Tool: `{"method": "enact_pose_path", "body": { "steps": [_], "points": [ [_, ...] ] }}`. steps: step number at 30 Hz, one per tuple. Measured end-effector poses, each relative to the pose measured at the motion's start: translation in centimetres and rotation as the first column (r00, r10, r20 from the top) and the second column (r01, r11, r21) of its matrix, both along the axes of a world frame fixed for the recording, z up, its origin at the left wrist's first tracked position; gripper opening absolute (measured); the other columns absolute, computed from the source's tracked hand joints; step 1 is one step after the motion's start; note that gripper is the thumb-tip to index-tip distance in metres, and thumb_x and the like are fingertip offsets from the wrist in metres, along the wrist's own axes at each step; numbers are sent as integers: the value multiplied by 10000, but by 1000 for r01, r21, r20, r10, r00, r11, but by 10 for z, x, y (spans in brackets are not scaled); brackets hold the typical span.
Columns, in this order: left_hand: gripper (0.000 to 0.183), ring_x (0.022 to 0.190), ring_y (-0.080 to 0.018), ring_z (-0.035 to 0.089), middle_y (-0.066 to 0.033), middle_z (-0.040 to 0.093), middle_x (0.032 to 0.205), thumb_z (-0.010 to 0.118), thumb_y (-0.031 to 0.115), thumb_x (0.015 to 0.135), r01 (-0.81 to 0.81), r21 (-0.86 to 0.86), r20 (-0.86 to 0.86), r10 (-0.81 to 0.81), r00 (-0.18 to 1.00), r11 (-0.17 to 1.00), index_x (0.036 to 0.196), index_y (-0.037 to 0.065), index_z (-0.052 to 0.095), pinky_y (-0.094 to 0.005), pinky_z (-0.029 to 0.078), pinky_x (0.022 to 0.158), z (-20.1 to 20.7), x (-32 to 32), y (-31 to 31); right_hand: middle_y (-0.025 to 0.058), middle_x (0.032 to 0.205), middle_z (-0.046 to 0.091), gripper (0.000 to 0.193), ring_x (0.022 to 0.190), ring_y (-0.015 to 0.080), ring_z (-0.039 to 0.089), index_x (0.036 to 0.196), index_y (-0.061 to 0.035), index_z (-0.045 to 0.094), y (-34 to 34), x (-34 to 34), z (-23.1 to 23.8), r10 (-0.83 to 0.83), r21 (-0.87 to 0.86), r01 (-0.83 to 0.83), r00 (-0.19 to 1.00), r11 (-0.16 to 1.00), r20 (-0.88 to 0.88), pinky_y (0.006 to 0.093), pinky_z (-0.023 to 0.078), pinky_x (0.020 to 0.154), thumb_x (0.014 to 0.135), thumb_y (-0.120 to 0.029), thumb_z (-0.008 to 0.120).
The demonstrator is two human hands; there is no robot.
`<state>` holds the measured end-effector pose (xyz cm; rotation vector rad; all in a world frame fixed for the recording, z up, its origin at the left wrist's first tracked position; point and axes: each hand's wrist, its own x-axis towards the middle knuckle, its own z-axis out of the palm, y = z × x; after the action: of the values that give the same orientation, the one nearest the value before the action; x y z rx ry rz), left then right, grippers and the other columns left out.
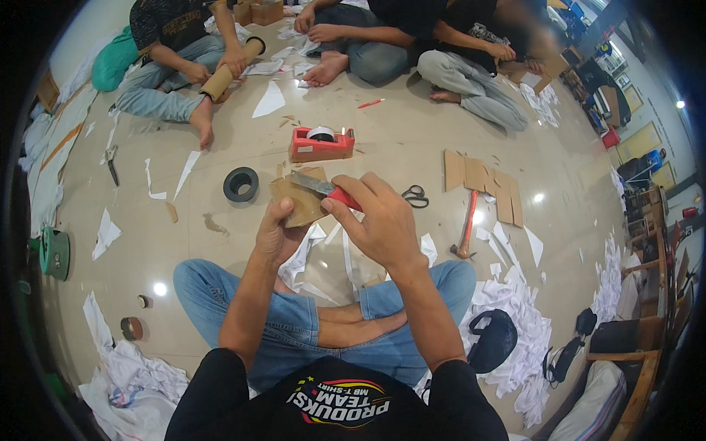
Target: The person sits on the floor and uses a utility knife to cut a cardboard tube, then applies tape to the edges. They handle the tube and tape repeatedly while other people work nearby.
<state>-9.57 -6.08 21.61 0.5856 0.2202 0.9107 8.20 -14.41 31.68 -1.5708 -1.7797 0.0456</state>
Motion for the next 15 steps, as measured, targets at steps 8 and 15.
{"method": "enact_pose_path", "body": {
  "steps": [8, 15],
  "points": [
    [805, 1334, -258, 605, -167, 575, 1451, 786, 280, 904, -12, 6, -8, 12, 1000, 1000, 1555, -4, 406, -423, 498, 1157, 7, 1, -4, 103, 862, 640, 318, 742, 290, 641, 1145, -64, 752, 2, 0, 0, 22, 21, -21, 1000, 1000, -15, 385, 507, 666, 931, -289, 816],
    [846, 1334, -267, 604, -175, 574, 1452, 793, 272, 875, -12, 20, -6, 12, 1000, 1000, 1565, -12, 394, -421, 507, 1151, 5, 2, -4, 98, 856, 638, 321, 740, 278, 640, 1136, -64, 756, 0, 5, -4, 19, 40, -18, 1000, 999, -23, 383, 506, 666, 906, -273, 836]
  ]
}}
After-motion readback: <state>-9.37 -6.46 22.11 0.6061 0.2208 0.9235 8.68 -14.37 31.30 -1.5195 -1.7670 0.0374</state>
